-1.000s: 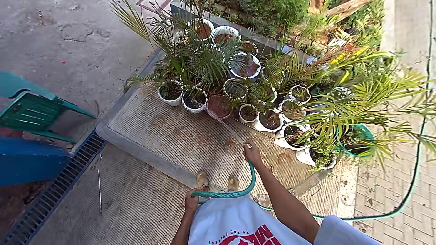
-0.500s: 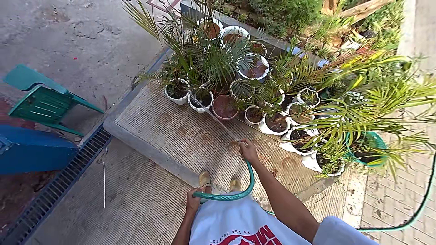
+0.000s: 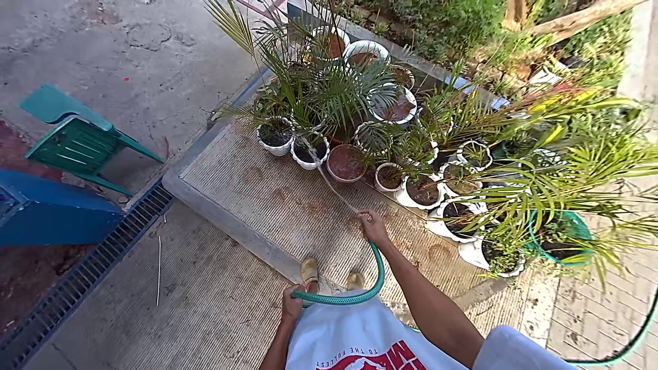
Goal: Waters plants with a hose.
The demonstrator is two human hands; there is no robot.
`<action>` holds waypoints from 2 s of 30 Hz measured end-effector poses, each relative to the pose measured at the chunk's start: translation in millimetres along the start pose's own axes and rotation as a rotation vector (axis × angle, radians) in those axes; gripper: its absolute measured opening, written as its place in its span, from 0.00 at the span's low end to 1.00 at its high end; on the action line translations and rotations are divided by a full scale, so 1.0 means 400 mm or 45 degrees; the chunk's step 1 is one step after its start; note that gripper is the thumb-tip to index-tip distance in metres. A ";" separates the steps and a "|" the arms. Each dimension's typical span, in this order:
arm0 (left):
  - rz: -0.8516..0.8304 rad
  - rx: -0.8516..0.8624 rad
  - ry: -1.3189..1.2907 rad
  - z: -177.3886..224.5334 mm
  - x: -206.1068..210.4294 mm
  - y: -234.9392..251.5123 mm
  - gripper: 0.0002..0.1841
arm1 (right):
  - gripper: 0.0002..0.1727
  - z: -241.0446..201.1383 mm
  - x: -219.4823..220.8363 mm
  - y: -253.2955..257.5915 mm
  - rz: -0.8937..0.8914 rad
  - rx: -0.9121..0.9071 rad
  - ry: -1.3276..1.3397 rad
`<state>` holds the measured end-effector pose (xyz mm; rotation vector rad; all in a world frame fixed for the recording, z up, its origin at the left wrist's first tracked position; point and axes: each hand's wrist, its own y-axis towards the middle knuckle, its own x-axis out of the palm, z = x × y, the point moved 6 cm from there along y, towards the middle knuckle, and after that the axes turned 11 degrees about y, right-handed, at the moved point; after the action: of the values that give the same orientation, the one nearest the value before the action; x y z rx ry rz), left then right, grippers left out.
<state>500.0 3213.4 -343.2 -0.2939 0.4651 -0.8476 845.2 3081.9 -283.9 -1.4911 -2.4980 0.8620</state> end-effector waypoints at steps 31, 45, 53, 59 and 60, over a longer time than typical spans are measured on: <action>0.366 -0.244 -0.746 -0.119 -0.072 -0.006 0.25 | 0.20 -0.114 0.260 0.012 0.240 0.001 -0.149; 0.458 -0.250 -0.878 -0.168 -0.092 -0.056 0.27 | 0.20 -0.160 0.360 0.014 0.131 -0.092 -0.211; 0.447 -0.277 -0.855 -0.173 -0.092 -0.054 0.26 | 0.19 -0.127 0.347 0.011 0.072 -0.063 -0.307; 0.410 -0.265 -0.848 -0.153 -0.092 -0.045 0.26 | 0.20 -0.061 0.302 -0.010 0.076 -0.006 -0.264; 0.406 -0.256 -0.838 -0.150 -0.092 -0.043 0.25 | 0.20 -0.055 0.299 -0.010 0.062 -0.021 -0.250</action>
<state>437.5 3227.0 -377.3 -0.6390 -0.0251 -0.3553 789.0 3189.7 -286.1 -1.5488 -2.6196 1.0464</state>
